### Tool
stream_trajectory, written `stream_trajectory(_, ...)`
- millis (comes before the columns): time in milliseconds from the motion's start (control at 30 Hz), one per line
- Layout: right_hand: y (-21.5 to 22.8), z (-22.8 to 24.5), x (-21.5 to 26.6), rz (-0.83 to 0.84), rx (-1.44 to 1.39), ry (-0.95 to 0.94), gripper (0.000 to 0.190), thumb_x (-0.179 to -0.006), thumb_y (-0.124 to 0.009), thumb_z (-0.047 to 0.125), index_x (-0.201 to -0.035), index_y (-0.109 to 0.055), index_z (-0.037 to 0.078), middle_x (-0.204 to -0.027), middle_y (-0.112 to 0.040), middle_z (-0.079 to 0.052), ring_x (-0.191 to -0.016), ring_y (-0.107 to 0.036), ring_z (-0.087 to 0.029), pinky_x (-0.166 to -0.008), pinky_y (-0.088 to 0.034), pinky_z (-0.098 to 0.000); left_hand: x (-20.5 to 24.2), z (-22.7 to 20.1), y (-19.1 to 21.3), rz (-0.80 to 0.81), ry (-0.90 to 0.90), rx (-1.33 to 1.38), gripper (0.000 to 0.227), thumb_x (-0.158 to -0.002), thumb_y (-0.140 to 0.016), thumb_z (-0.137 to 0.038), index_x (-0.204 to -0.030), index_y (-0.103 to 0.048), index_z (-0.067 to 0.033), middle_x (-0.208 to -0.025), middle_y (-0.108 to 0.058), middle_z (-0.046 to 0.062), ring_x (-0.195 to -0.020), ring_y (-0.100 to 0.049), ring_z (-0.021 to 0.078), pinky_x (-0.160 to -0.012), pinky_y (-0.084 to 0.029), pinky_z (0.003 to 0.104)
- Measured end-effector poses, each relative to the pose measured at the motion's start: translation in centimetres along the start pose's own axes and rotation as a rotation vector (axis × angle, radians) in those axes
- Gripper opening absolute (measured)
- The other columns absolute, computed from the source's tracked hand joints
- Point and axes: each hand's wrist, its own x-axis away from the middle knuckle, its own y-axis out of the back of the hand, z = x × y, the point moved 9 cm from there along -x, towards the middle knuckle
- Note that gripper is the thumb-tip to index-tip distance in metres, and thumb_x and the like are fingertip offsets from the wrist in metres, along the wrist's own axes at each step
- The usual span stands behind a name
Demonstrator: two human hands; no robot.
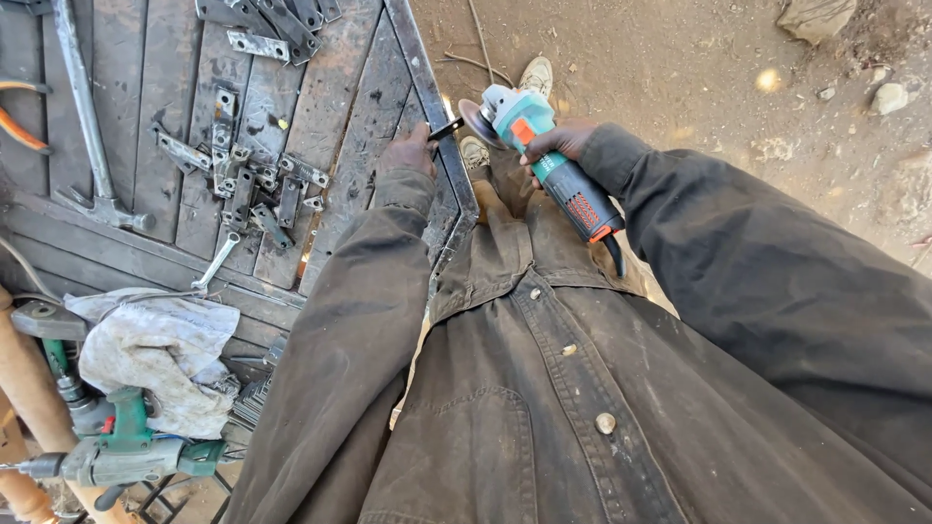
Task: Using a handheld angle grinder to smooth the edges of metal brackets on a fabrication table.
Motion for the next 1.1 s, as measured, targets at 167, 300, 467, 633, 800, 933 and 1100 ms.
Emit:
stream_trajectory(167, 1.0, 0.2, -2.6, 0.004, 0.084, 0.012, 0.029, -0.063, -0.081, -0.002, -0.085, -0.063, -0.008, -0.071, -0.07, -0.024, -0.057, -0.074, -0.036, -0.057, -0.064, -0.0488, -0.6, 1.2, -1.0, -0.102, -0.05, -0.034, 0.024, -0.101, -0.067, -0.032, -0.096, -0.053, -0.013, -0.075, -0.059, 0.022, -0.077, -0.068, 0.0479, -0.061, -0.059, 0.052)
stream_trajectory(300, 1.3, 0.8, -4.0, -0.021, 0.75, 0.074, 0.05, -0.051, -0.095, 0.032, -0.09, -0.077, 0.007, -0.085, -0.073, -0.019, -0.076, -0.075, -0.037, -0.071, -0.059, -0.0542, 0.2, 0.8, -0.4, -0.172, -0.123, -0.127, 0.025, -0.099, -0.071, -0.028, -0.091, -0.054, -0.0126, -0.072, -0.06, 0.019, -0.072, -0.07, 0.0429, -0.061, -0.062, 0.047)
stream_trajectory(467, 0.7, 1.6, -1.4, -0.048, 0.353, 0.085, 0.03, -0.057, -0.089, 0.01, -0.08, -0.071, 0.001, -0.072, -0.072, -0.019, -0.061, -0.076, -0.033, -0.062, -0.064, -0.0469, 0.2, 0.8, 0.0, -0.195, -0.178, -0.193, 0.023, -0.096, -0.072, -0.025, -0.089, -0.052, -0.0151, -0.07, -0.059, 0.015, -0.07, -0.069, 0.0378, -0.061, -0.061, 0.041)
stream_trajectory(633, 1.0, 0.3, -2.3, -0.015, 0.154, 0.021, 0.031, -0.064, -0.085, -0.002, -0.085, -0.063, -0.009, -0.072, -0.07, -0.026, -0.058, -0.075, -0.038, -0.057, -0.065, -0.0512, 0.4, -0.9, 1.2, -0.318, -0.315, -0.236, 0.023, -0.084, -0.081, -0.017, -0.087, -0.058, -0.016, -0.071, -0.063, 0.012, -0.068, -0.07, 0.0338, -0.068, -0.062, 0.039)
stream_trajectory(800, 3.2, 1.2, -4.5, -0.203, 0.696, 0.093, 0.056, -0.049, -0.098, 0.03, -0.092, -0.075, 0.002, -0.085, -0.072, -0.021, -0.078, -0.074, -0.041, -0.069, -0.059, -0.0561, 0.2, 0.3, 1.2, -0.312, -0.327, 0.027, 0.014, -0.094, -0.07, -0.02, -0.091, -0.061, -0.0098, -0.071, -0.054, 0.022, -0.068, -0.06, 0.0484, -0.055, -0.054, 0.052)
stream_trajectory(933, 4.5, 0.6, -3.0, -0.265, 0.541, 0.081, 0.043, -0.053, -0.093, 0.017, -0.086, -0.072, 0.001, -0.08, -0.071, -0.022, -0.068, -0.074, -0.041, -0.063, -0.06, -0.0527, -1.3, 4.7, -1.1, -0.214, 0.181, 0.543, 0.017, -0.098, -0.078, -0.033, -0.094, -0.068, -0.0189, -0.075, -0.06, 0.004, -0.071, -0.07, 0.028, -0.058, -0.061, 0.04)
stream_trajectory(1100, 5.3, -0.8, -4.9, -0.229, 0.228, 0.197, 0.039, -0.054, -0.087, -0.001, -0.088, -0.069, 0.002, -0.074, -0.069, -0.021, -0.057, -0.072, -0.04, -0.052, -0.062, -0.049, -1.6, 10.2, -10.5, -0.293, 0.534, 1.042, 0.023, -0.089, -0.08, -0.002, -0.111, -0.078, -0.008, -0.084, -0.071, 0.012, -0.062, -0.075, 0.0227, -0.057, -0.07, 0.033)
